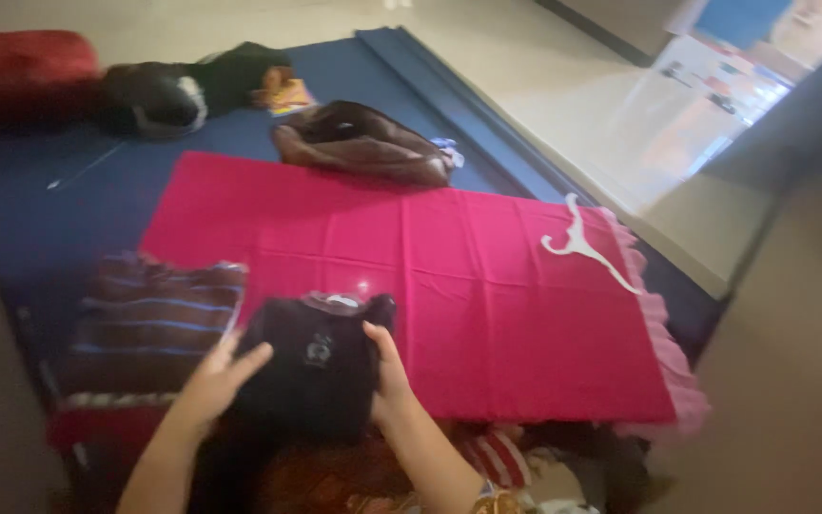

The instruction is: The recorder folds several different items of clothing including t-shirts, a sweatshirt, and pants on a mat.

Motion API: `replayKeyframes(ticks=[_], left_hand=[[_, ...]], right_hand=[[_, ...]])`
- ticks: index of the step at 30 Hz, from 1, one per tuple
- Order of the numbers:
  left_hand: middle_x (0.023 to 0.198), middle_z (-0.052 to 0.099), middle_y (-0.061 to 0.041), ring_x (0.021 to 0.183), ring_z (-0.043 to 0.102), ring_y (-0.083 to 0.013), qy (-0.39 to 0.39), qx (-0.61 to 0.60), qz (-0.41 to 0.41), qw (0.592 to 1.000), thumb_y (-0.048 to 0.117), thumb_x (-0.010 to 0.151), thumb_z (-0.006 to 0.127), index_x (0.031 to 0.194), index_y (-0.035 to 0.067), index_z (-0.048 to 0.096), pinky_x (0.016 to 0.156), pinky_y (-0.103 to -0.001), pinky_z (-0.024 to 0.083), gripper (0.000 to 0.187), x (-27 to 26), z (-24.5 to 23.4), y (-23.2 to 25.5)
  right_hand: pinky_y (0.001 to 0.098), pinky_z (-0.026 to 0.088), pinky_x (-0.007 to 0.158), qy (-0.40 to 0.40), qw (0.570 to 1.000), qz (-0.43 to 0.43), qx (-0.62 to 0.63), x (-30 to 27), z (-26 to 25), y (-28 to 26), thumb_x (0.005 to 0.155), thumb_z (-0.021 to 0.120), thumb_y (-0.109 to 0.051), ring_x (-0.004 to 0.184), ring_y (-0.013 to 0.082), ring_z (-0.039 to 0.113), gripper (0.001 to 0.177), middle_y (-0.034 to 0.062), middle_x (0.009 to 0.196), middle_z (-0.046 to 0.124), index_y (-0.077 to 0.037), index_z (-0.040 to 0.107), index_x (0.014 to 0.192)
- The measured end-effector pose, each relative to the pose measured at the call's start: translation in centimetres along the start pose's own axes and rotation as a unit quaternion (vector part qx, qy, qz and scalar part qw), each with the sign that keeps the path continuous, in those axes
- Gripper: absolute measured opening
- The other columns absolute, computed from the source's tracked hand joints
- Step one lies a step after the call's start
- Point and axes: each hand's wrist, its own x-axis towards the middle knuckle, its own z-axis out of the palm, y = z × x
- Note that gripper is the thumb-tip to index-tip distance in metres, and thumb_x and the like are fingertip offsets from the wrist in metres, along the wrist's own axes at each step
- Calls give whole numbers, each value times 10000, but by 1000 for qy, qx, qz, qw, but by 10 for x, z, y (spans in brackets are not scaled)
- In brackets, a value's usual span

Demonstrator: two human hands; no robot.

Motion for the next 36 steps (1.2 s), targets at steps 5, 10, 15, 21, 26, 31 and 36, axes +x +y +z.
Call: replayKeyframes(ticks=[5, 10, 15, 21, 26, 31, 36], left_hand=[[1498, 541, -221, 1411, 496, -332, 174, 137, 220, 950, 383, 896, 695, 1544, 35, 431, 1152, -443, 371, 782, -16, -91, 46], [1574, 498, -198, 1476, 460, -333, 241, 169, 240, 925, 421, 927, 654, 1554, 99, 448, 1167, -447, 367, 733, -26, -148, 95], [1535, 483, -243, 1412, 464, -401, 269, 291, 80, 915, 462, 905, 705, 1555, 149, 438, 1132, -540, 372, 769, 33, -191, 0], [1459, 557, -265, 1339, 549, -429, 301, 297, 131, 896, 479, 883, 669, 1566, 185, 445, 1070, -569, 466, 776, -10, -155, 48], [1468, 549, -260, 1351, 529, -456, 285, 383, 113, 871, 404, 895, 709, 1519, 163, 472, 1073, -589, 441, 710, 9, -158, 35], [1647, 406, -316, 1536, 415, -440, 406, 517, 343, 671, 287, 1013, 668, 1556, 97, 504, 1214, -667, 349, 598, -7, -113, 54], [1631, 400, -306, 1523, 367, -449, 346, 576, 349, 654, 482, 1010, 538, 1527, 137, 540, 1180, -689, 294, 621, 14, -89, 40]], right_hand=[[460, 521, 1065, -61, 988, 82, -113, 72, 73, 34, 995, 636, -384, 1172, 301, 651, 499, 142, 1279, 690, -29, 611, 1345], [533, 500, 1038, -90, 970, -3, -226, 136, 130, 79, 932, 676, -146, 1195, 336, 604, 580, 175, 1340, 585, -83, 444, 1460], [456, 500, 1049, -33, 962, 27, -268, 190, 67, 128, 966, 655, -185, 1249, 288, 590, 567, 111, 1356, 607, -154, 434, 1487], [428, 480, 1015, -33, 935, -101, -338, 185, 63, 133, 1006, 624, -259, 1198, 257, 578, 565, 154, 1350, 599, -66, 446, 1506], [378, 506, 1016, 19, 821, -190, -539, 194, 42, 124, 1024, 659, -363, 1170, 222, 651, 567, 202, 1332, 681, 12, 530, 1429], [398, 573, 934, 95, 822, -78, -556, 130, 83, 93, 951, 667, -395, 1168, 251, 635, 717, 185, 1361, 595, -45, 384, 1509], [365, 570, 989, 92, 841, -60, -530, 39, 44, 27, 979, 568, -407, 1235, 240, 615, 657, 152, 1401, 604, -77, 415, 1526]])
